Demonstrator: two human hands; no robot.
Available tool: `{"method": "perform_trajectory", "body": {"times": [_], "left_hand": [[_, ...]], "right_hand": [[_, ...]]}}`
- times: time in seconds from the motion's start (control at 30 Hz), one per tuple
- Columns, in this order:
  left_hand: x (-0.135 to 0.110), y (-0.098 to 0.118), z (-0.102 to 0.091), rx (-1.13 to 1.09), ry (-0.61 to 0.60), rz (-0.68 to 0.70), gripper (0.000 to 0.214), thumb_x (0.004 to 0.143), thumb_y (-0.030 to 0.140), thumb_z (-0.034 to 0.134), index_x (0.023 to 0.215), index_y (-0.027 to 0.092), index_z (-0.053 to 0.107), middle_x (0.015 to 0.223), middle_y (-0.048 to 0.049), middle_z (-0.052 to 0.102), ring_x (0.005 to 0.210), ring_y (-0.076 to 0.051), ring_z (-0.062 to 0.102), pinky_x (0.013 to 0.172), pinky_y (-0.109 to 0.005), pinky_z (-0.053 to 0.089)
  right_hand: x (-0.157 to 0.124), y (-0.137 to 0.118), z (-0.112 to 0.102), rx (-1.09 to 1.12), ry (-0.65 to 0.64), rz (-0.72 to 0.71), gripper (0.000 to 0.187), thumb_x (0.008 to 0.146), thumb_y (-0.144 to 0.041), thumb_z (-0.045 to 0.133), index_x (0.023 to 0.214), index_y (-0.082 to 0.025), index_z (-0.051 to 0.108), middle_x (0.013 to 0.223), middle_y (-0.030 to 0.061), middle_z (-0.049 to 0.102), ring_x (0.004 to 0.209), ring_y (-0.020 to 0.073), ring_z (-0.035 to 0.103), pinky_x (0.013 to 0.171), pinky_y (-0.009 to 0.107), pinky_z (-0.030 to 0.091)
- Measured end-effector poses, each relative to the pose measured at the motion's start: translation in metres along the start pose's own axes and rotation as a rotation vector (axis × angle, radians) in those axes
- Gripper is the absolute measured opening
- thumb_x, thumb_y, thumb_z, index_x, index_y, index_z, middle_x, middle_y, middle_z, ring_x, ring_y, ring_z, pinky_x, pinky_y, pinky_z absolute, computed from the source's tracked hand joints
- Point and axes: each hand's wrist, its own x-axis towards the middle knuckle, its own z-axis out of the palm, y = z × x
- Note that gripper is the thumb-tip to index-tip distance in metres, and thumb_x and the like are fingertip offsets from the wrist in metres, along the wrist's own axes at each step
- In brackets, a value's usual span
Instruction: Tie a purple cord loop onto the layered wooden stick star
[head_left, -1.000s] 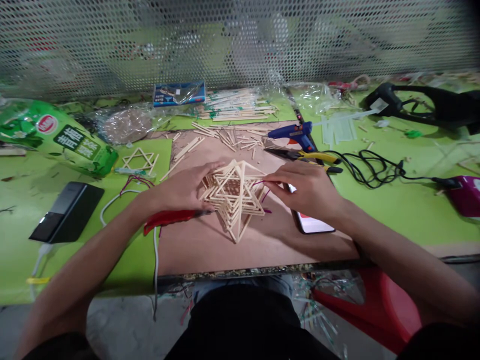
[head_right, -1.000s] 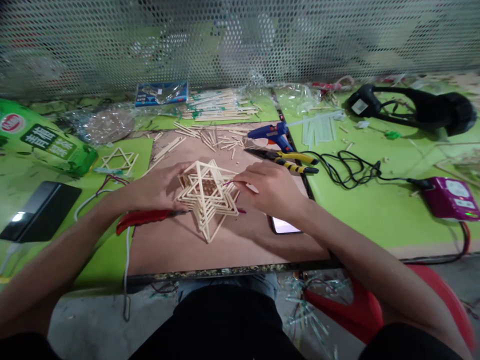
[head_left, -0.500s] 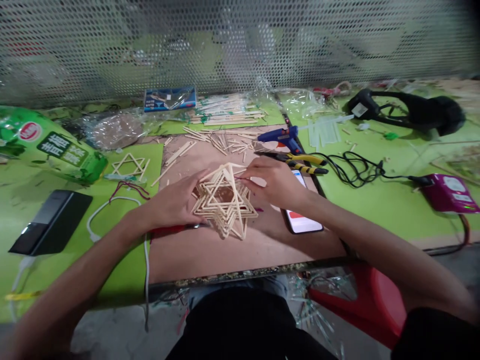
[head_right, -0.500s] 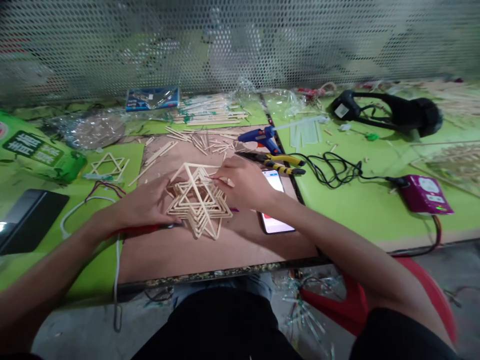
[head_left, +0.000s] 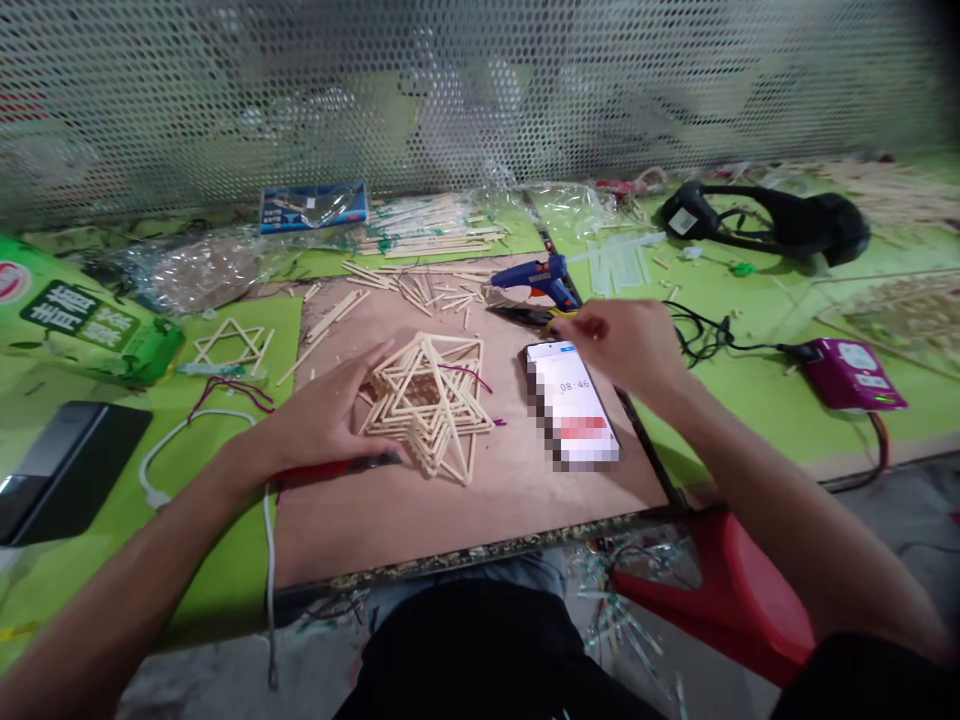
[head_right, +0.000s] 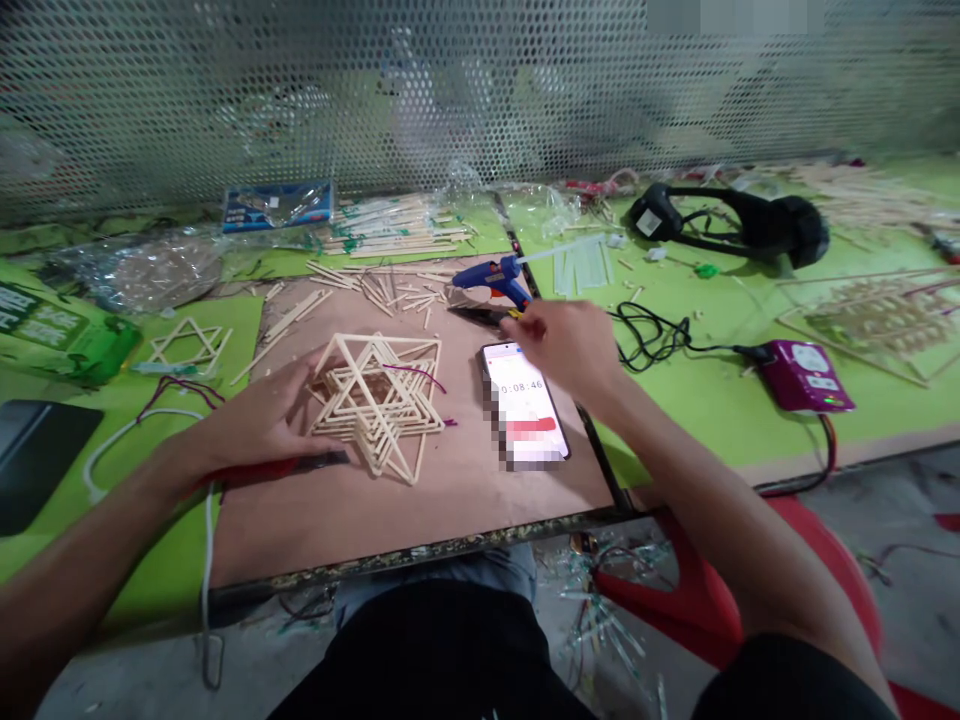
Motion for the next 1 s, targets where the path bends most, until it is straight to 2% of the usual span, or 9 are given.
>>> {"method": "perform_trajectory", "body": {"times": [0.07,0.1,0.13,0.23,0.33,0.43,0.57,1.0], "left_hand": [[0.0,-0.001,0.0,-0.002,0.005,0.001,0.118,0.07,0.07,0.073,0.159,0.025,0.01,0.159,-0.0158,0.034,0.141,-0.038,0.043,0.116,-0.054,0.038],[0.001,-0.002,0.0,-0.001,0.007,-0.001,0.116,0.071,0.07,0.073,0.159,0.025,0.011,0.159,-0.0151,0.034,0.141,-0.038,0.043,0.116,-0.053,0.039],[0.001,-0.003,-0.001,0.0,0.008,-0.006,0.114,0.072,0.069,0.073,0.158,0.025,0.012,0.159,-0.0144,0.034,0.141,-0.038,0.043,0.116,-0.053,0.039],[0.0,-0.005,-0.002,0.002,0.004,-0.014,0.111,0.074,0.068,0.071,0.158,0.025,0.015,0.161,-0.0126,0.031,0.143,-0.037,0.04,0.118,-0.053,0.037],[0.0,-0.008,-0.001,0.009,-0.004,-0.014,0.11,0.075,0.068,0.071,0.158,0.024,0.013,0.161,-0.0123,0.03,0.145,-0.035,0.038,0.12,-0.052,0.034],[0.0,-0.012,0.001,0.026,-0.011,-0.02,0.112,0.074,0.067,0.072,0.159,0.024,0.012,0.16,-0.0137,0.032,0.143,-0.036,0.04,0.12,-0.052,0.034],[0.0,-0.014,0.002,0.029,-0.008,-0.005,0.113,0.073,0.066,0.073,0.159,0.026,0.011,0.16,-0.0134,0.033,0.142,-0.037,0.041,0.119,-0.053,0.035],[-0.001,-0.007,-0.001,-0.006,-0.014,0.004,0.112,0.074,0.068,0.071,0.159,0.027,0.012,0.161,-0.0123,0.031,0.144,-0.036,0.04,0.12,-0.052,0.035]], "right_hand": [[0.019,0.021,0.0,-0.016,0.078,0.05,0.03,0.089,-0.047,0.062,0.09,-0.019,0.071,0.087,0.0128,0.073,0.077,0.0265,0.065,0.067,0.039,0.048],[0.027,0.031,0.003,0.002,0.064,0.019,0.034,0.088,-0.045,0.063,0.105,-0.017,0.07,0.104,0.0162,0.072,0.093,0.0307,0.066,0.077,0.043,0.05],[0.034,0.039,0.006,0.03,0.019,-0.002,0.038,0.087,-0.043,0.064,0.113,-0.016,0.069,0.112,0.0169,0.071,0.102,0.0334,0.065,0.083,0.046,0.051],[0.046,0.057,0.019,0.106,-0.109,0.001,0.031,0.085,-0.036,0.061,0.108,-0.019,0.074,0.109,0.0126,0.074,0.101,0.0329,0.067,0.086,0.049,0.052],[0.047,0.067,0.029,0.13,-0.15,-0.019,0.035,0.086,-0.038,0.057,0.11,-0.02,0.075,0.108,0.0102,0.075,0.097,0.0313,0.069,0.085,0.045,0.052],[0.046,0.074,0.034,0.121,-0.151,-0.096,0.043,0.09,-0.044,0.051,0.12,-0.019,0.071,0.113,0.0104,0.073,0.099,0.0304,0.068,0.085,0.043,0.052],[0.047,0.077,0.037,0.087,-0.152,-0.141,0.047,0.092,-0.045,0.046,0.123,-0.017,0.068,0.114,0.0135,0.072,0.101,0.0312,0.066,0.086,0.045,0.051],[0.043,0.076,0.038,0.064,-0.088,-0.158,0.043,0.095,-0.041,0.043,0.119,-0.015,0.068,0.111,0.0155,0.071,0.101,0.0323,0.064,0.085,0.046,0.05]]}}
